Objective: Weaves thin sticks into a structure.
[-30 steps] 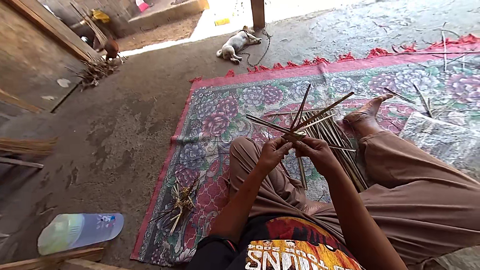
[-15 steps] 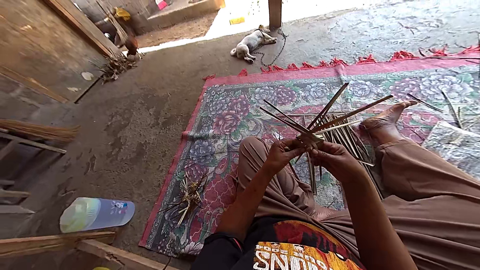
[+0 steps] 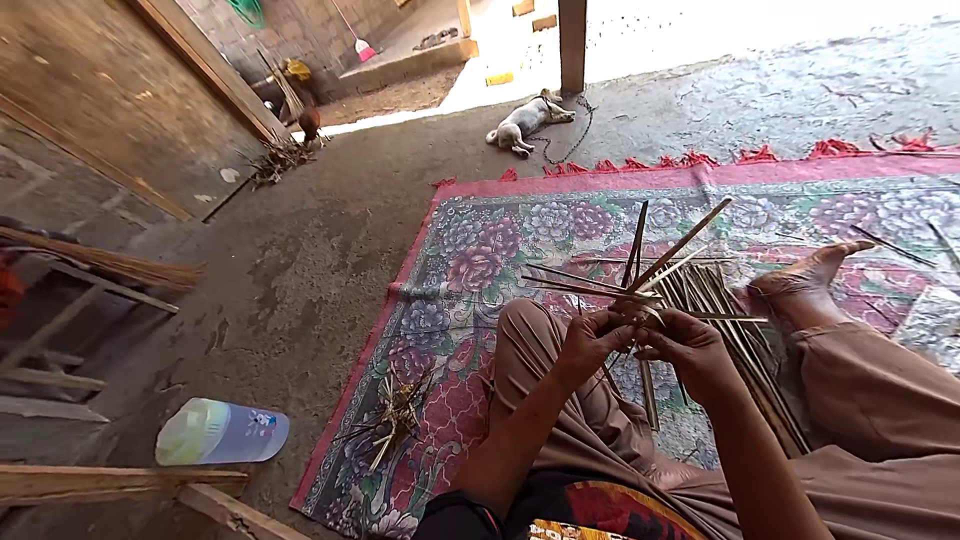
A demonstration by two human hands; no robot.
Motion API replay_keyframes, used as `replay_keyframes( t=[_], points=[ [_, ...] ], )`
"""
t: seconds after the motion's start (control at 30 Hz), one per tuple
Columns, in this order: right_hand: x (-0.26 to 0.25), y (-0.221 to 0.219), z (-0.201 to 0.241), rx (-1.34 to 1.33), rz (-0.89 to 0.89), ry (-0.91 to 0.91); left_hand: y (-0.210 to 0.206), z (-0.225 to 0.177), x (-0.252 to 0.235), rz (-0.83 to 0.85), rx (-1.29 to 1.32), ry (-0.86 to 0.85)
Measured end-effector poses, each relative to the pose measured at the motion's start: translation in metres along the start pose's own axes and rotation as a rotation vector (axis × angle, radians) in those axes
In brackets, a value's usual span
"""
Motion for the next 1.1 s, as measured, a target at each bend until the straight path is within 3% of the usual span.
replay_keyframes(
  t=[0.1, 0.27, 0.47, 0.67, 0.8, 0.97, 1.1],
  points=[
    [-0.002, 0.000, 0.001, 0.108, 0.003, 0.030, -0.003, -0.002, 0.001, 0.027, -0.018, -0.021],
    [-0.003, 0.006, 0.002, 0.328, -0.059, 0.164, 0.000, -0.010, 0.003, -0.020, -0.296, -0.117],
    [-0.002, 0.011, 0.000, 0.283, -0.094, 0.163, 0.001, 0.001, 0.004, -0.022, 0.020, 0.181],
    [-0.003, 0.008, -0.016, 0.023, 0.052, 0.023, -0.007, 0.022, 0.006, 0.122, 0.005, 0.338],
    [-0.001, 0.003, -0.014, 0.023, 0.088, -0.014, -0.007, 0.016, 0.009, 0.093, -0.044, 0.322],
    [0.000, -0.002, 0.001, 0.021, -0.020, -0.023, 0.007, -0.005, 0.009, 0.005, -0.143, 0.270],
    [0.000, -0.010, 0.014, 0.232, -0.029, 0.024, 0.014, -0.015, 0.014, -0.009, -0.157, 0.257]
  ],
)
Point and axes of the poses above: each hand's wrist, its own x-axis away from the middle knuckle, its own y-axis out of the back of the hand, z = x × y, the point moved 9 cm from there along -x, towards the middle knuckle, and after that the axes turned 4 degrees about y, right-handed, at the moved point
